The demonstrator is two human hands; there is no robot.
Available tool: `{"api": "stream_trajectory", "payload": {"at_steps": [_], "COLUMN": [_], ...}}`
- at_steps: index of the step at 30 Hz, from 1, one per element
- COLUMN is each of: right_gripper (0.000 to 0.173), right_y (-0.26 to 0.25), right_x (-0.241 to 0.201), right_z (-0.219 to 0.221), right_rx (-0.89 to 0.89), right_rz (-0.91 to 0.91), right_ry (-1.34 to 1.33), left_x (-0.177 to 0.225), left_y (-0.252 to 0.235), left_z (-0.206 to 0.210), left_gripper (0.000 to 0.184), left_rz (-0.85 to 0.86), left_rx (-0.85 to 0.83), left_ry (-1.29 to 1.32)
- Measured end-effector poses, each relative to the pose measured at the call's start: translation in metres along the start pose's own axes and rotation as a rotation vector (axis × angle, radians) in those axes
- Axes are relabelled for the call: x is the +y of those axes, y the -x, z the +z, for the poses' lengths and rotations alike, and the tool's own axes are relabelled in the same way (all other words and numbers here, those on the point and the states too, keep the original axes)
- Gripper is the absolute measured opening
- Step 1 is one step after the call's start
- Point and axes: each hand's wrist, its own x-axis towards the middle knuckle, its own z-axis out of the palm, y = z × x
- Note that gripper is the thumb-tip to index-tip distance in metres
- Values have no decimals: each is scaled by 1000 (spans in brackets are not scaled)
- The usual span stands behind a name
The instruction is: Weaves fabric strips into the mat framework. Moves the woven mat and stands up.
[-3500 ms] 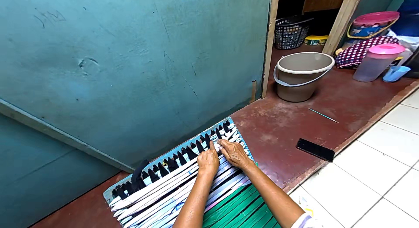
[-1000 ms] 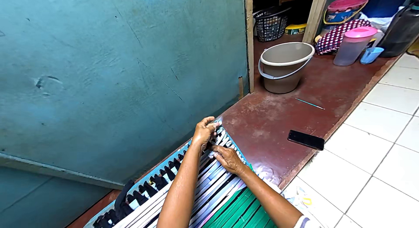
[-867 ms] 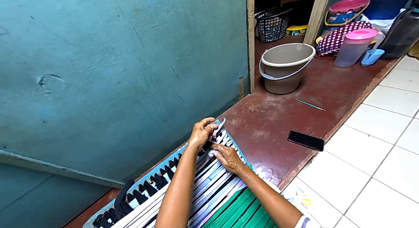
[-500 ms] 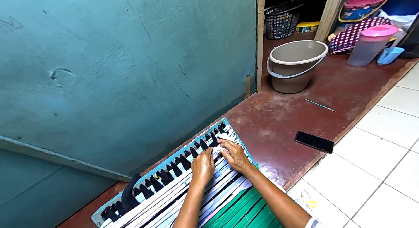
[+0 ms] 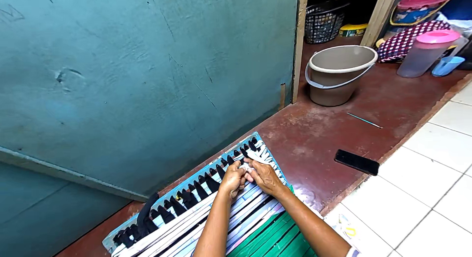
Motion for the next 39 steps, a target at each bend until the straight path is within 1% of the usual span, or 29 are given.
{"api": "stream_trajectory", "payload": {"at_steps": [1, 3, 5, 7, 10, 13, 14, 15, 16, 17, 19, 21, 23, 24, 25, 28, 30, 32, 34, 37, 39], "right_gripper": [32, 28, 25, 24, 24, 24, 25, 25, 25, 25, 23, 21, 23, 24, 24, 20, 19, 20, 27, 44, 48], "right_y": [0, -3, -8, -13, -25, -37, -40, -43, -46, -48, -48, -47, -46, -44, -42, -37, -35, -34, -35, -37, -40], "right_x": [3, 3, -1, -6, -16, -33, -36, -38, -38, -34, -26, -25, -28, -28, -27, -21, -18, -20, -23, -27, -25], "right_z": [-1, -3, -5, -5, -7, -5, -4, -3, -4, -5, -6, -7, -9, -9, -8, -4, -4, -6, -10, -24, -32], "right_rx": [21, 65, 70, 61, 17, -140, -204, -239, -251, -238, -187, -166, -136, -114, -86, -22, -16, -34, -85, -216, -269], "right_rz": [17, 110, 207, 257, 293, 328, 353, 380, 416, 458, 559, 672, 727, 728, 719, 640, 604, 587, 552, 435, 327], "right_ry": [-103, -298, -373, -294, -15, 285, 347, 351, 287, 157, -183, -460, -621, -678, -727, -824, -840, -827, -747, -506, -359], "left_x": [-2, -6, -10, -13, -17, -20, -21, -22, -23, -23, -22, -22, -23, -23, -21, -6, 1, 3, 1, -1, -3], "left_y": [-2, -2, 0, 3, 7, 9, 9, 9, 8, 8, 13, 17, 19, 17, 17, 16, 12, 9, 8, 17, 28], "left_z": [0, -1, -2, -3, -2, 2, 4, 5, 5, 4, 6, 12, 17, 18, 17, 9, 2, -1, -2, -3, -7], "left_gripper": [13, 16, 17, 20, 26, 26, 27, 29, 32, 36, 38, 39, 35, 32, 31, 30, 26, 22, 18, 14, 14], "left_rz": [-4, 10, 29, 65, 134, 178, 201, 235, 290, 356, 452, 491, 526, 543, 524, 385, 344, 313, 330, 330, 337], "left_rx": [-8, -15, -34, -40, -36, 15, 50, 96, 154, 214, 324, 414, 513, 556, 569, 463, 400, 378, 370, 348, 354], "left_ry": [115, 226, 285, 312, 323, 284, 227, 131, -7, -184, -521, -729, -847, -876, -895, -877, -828, -790, -673, -385, -247]}}
